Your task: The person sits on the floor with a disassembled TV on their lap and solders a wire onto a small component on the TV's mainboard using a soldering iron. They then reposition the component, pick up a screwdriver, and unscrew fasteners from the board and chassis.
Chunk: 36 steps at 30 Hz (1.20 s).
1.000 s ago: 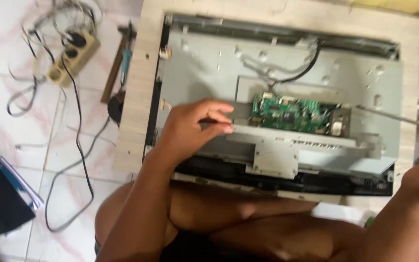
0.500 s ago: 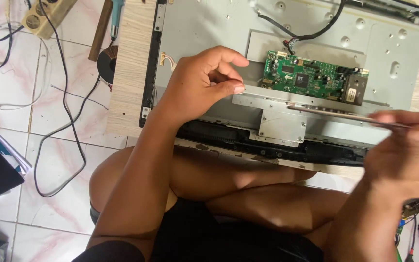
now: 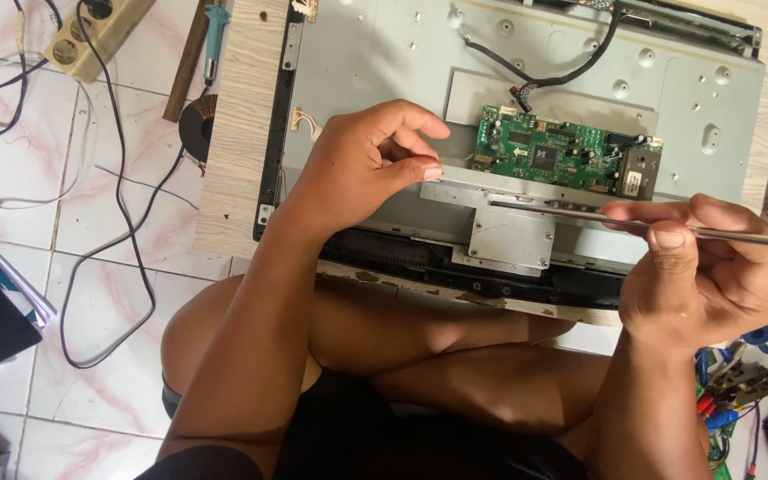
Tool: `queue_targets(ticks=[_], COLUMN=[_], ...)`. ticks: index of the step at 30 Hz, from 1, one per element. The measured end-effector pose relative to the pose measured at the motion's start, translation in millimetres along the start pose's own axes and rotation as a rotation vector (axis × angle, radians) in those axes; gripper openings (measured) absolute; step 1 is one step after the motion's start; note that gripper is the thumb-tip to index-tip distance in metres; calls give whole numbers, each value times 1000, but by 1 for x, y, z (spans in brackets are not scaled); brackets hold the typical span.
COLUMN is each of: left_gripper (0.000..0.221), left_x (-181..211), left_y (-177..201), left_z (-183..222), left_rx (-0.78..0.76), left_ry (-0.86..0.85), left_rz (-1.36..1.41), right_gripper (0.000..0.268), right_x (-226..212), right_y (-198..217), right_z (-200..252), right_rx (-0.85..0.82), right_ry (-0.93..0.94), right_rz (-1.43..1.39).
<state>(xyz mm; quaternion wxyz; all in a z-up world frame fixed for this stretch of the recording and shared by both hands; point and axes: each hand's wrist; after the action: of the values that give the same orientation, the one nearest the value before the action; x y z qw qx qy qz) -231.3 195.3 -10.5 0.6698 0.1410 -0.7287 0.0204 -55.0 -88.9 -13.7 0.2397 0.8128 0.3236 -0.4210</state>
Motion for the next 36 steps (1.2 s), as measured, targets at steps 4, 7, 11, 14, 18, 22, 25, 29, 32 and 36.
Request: queue_targets(ticks=[4,7,11,14,18,22,25,29,32,36], left_gripper=[27,27,26,26,25,20,24,13,12,11], left_x=[0,-3,-2,1,7,14,20,16,18,17], left_y=[1,0,1,-5,-31,-63,-76,-80,-80,-83], left_z=[0,-2,-2,-1,-5,-4,-7,-10,-11,-13], left_rx=[-8,-6,-8,14,122,108,163,195,205,240], left_ry=[10,-28,-42,-79,-227,-337,-352,-327,-342,-277], left_rz=[29,-21,14,-39,-152,-328,-342,-363,-370,-397], right_gripper=[23,21,18,14,9,11,15,12,15,66], right_x=[-3,-10,-29,-42,-55,-71,-72,-69,-65,-102], right_y=[-7,-11,-27,-44,-56,-71,-76,-79,-68,-57], right_z=[-5,-9,-27,-45,-52,-61,-64,-67,-70,-95], right_rx=[0,-20,-55,-107,-194,-275,-272,-261,-274,-329], right_ry=[-24,-25,-63,-82,-132,-205,-212,-205,-269,2], right_rz=[5,42,119,176,227,354,359,403,349,186])
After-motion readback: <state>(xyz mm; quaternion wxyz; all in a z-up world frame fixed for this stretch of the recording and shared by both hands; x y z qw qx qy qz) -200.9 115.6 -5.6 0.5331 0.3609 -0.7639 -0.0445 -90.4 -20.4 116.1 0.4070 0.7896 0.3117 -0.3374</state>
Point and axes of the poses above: each hand's wrist, its own z-axis away from the middle knuckle, its own y-axis out of the back of the hand, x = y × z, and after that the axes turned 13 degrees about -x, right-handed
